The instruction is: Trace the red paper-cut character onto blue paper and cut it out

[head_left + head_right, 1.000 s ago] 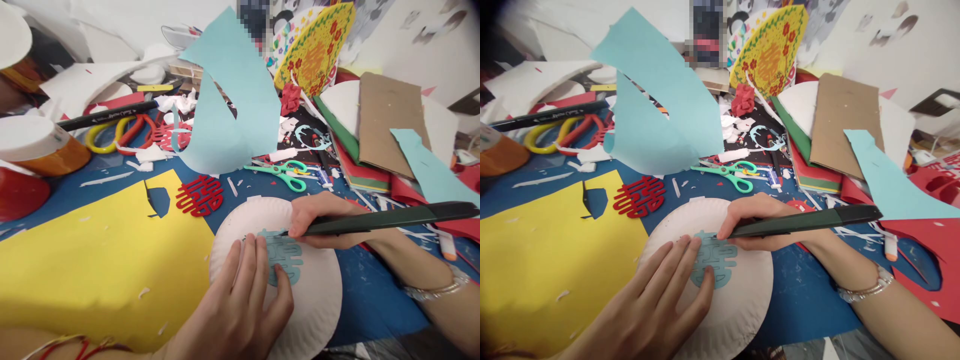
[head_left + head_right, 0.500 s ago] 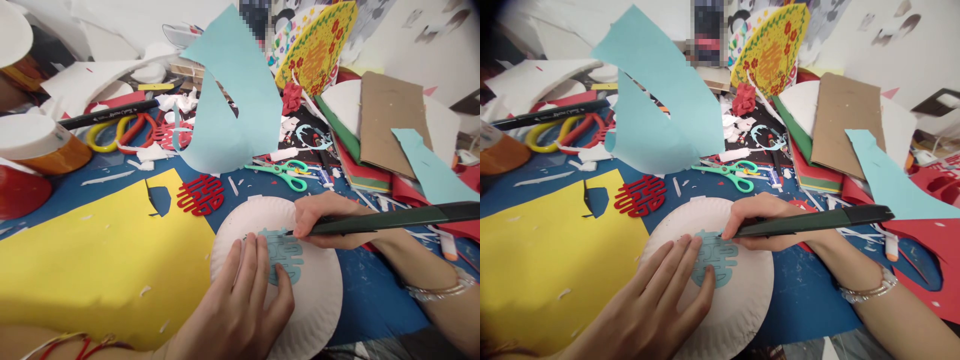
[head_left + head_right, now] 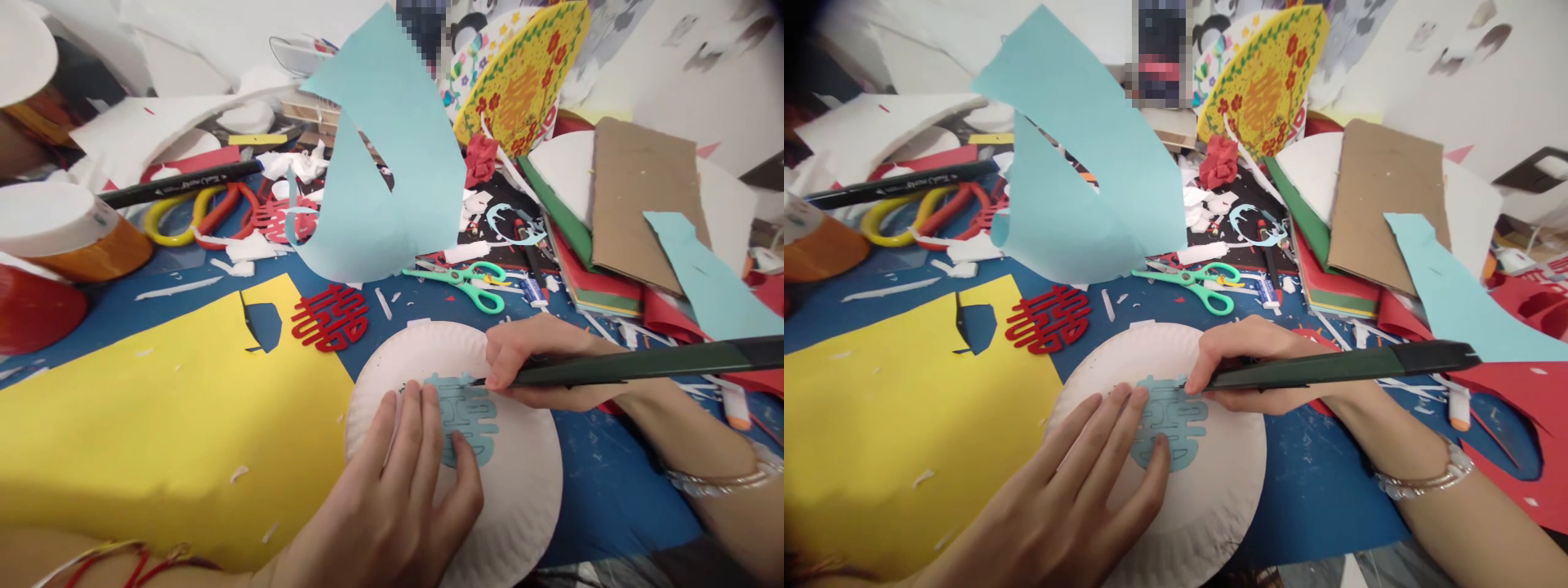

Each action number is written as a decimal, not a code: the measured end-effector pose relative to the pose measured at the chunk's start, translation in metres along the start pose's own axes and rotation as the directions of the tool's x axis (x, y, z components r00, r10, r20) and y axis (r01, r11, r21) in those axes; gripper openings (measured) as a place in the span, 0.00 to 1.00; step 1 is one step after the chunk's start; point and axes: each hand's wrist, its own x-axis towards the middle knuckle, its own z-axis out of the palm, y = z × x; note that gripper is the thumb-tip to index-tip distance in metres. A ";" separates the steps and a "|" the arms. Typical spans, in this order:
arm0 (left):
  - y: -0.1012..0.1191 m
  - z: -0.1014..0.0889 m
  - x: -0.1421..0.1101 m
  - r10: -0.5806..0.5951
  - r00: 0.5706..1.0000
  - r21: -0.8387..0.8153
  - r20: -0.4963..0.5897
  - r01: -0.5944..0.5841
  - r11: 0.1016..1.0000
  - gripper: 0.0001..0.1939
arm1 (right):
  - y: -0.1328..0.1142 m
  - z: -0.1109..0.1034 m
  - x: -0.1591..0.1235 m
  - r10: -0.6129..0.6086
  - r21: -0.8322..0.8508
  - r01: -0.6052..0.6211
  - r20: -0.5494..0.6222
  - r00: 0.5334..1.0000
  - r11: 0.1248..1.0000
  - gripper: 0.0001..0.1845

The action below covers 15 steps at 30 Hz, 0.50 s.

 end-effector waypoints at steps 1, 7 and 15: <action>0.000 0.000 0.000 0.000 1.000 -0.001 0.001 0.000 1.000 0.15 | 0.000 0.000 0.000 0.007 0.002 -0.007 0.002 1.000 1.000 0.14; 0.001 -0.002 0.002 -0.029 1.000 -0.008 0.012 0.029 1.000 0.14 | 0.000 0.000 -0.003 0.035 0.000 -0.035 -0.009 0.999 0.999 0.13; 0.003 -0.007 0.003 -0.055 0.997 -0.004 0.055 0.055 0.998 0.13 | 0.001 0.002 -0.004 0.026 0.007 -0.026 -0.045 0.999 1.000 0.13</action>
